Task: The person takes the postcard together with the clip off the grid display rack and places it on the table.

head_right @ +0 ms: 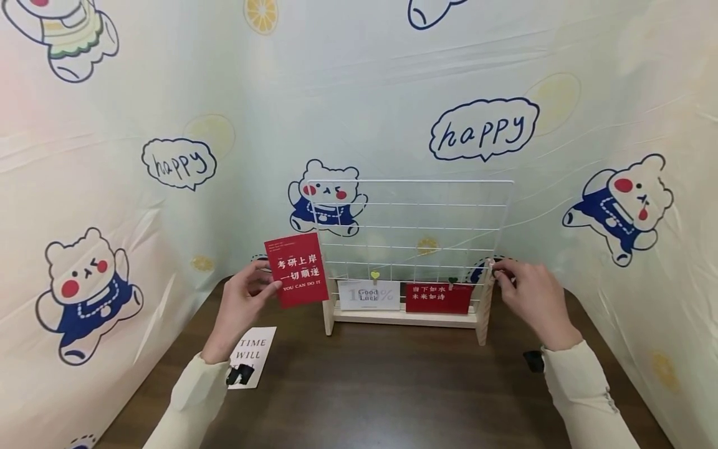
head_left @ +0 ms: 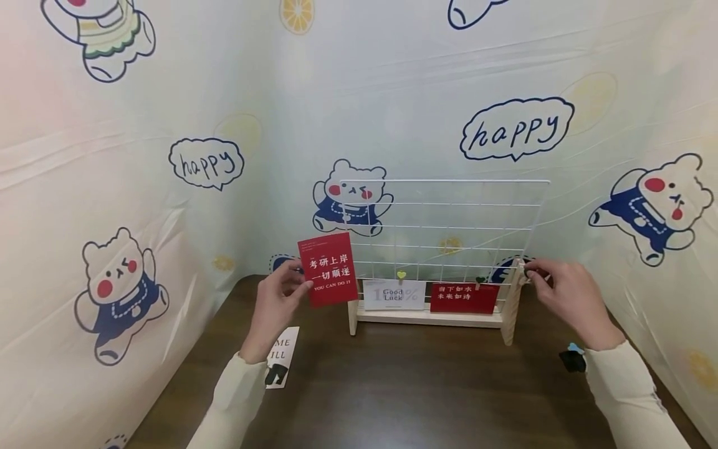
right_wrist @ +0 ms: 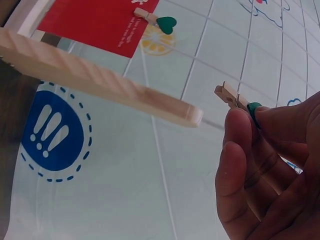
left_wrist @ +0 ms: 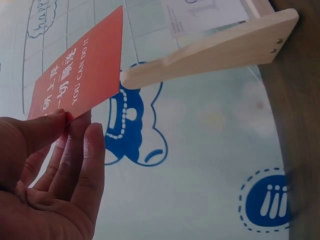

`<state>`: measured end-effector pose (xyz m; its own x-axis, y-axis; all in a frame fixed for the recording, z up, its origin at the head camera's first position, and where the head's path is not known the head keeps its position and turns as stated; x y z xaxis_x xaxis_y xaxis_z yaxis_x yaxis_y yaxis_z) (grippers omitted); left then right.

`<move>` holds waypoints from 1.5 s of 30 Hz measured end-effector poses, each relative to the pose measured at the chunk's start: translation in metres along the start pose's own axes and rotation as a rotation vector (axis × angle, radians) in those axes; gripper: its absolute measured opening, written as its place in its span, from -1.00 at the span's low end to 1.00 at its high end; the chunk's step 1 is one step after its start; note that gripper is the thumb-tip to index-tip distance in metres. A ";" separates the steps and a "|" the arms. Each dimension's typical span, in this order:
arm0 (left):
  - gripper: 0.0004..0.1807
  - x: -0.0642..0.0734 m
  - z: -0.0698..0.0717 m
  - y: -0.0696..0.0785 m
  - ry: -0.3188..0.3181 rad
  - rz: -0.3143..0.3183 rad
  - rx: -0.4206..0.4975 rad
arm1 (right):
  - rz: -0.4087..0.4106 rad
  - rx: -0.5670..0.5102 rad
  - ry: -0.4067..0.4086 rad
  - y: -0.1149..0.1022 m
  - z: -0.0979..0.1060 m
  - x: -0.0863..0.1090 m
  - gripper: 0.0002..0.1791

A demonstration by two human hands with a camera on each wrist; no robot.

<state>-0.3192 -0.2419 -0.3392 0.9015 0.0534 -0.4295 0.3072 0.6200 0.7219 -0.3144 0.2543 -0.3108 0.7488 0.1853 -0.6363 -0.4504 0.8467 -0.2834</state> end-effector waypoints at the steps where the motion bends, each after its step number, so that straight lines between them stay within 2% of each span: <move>1: -0.57 0.001 0.000 -0.002 0.000 0.001 -0.001 | -0.006 0.002 -0.002 0.002 0.000 0.001 -0.86; 10: -0.60 0.009 0.009 -0.015 0.009 0.011 -0.019 | -0.033 0.018 0.003 0.016 0.004 0.012 -0.90; 14: -0.59 0.015 0.011 -0.023 0.006 0.029 -0.027 | -0.049 0.020 -0.016 0.024 0.004 0.020 -0.89; 27: -0.61 0.030 0.019 -0.047 0.003 0.075 -0.065 | -0.053 0.048 -0.005 0.041 0.003 0.041 -0.92; 32: -0.61 0.038 0.014 -0.060 -0.026 0.128 -0.060 | -0.105 0.047 -0.051 0.052 -0.004 0.054 -0.90; 37: -0.61 0.046 0.008 -0.071 -0.048 0.150 -0.055 | -0.154 0.052 -0.097 0.061 -0.012 0.065 -0.89; 45: -0.54 0.057 0.001 -0.087 -0.078 0.203 -0.067 | -0.207 0.035 -0.198 0.076 -0.024 0.074 -0.86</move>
<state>-0.2942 -0.2932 -0.4258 0.9644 0.1229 -0.2342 0.0991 0.6532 0.7507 -0.3052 0.3206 -0.3971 0.9049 0.0976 -0.4144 -0.2636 0.8928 -0.3652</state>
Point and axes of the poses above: each hand's wrist, its own x-axis away from the middle knuckle, its own z-axis out of the back of the hand, y = z × x, the point moved 10 cm from there along -x, towards the middle knuckle, and after that the axes turned 2 degrees about -x, right-handed, at the moved point
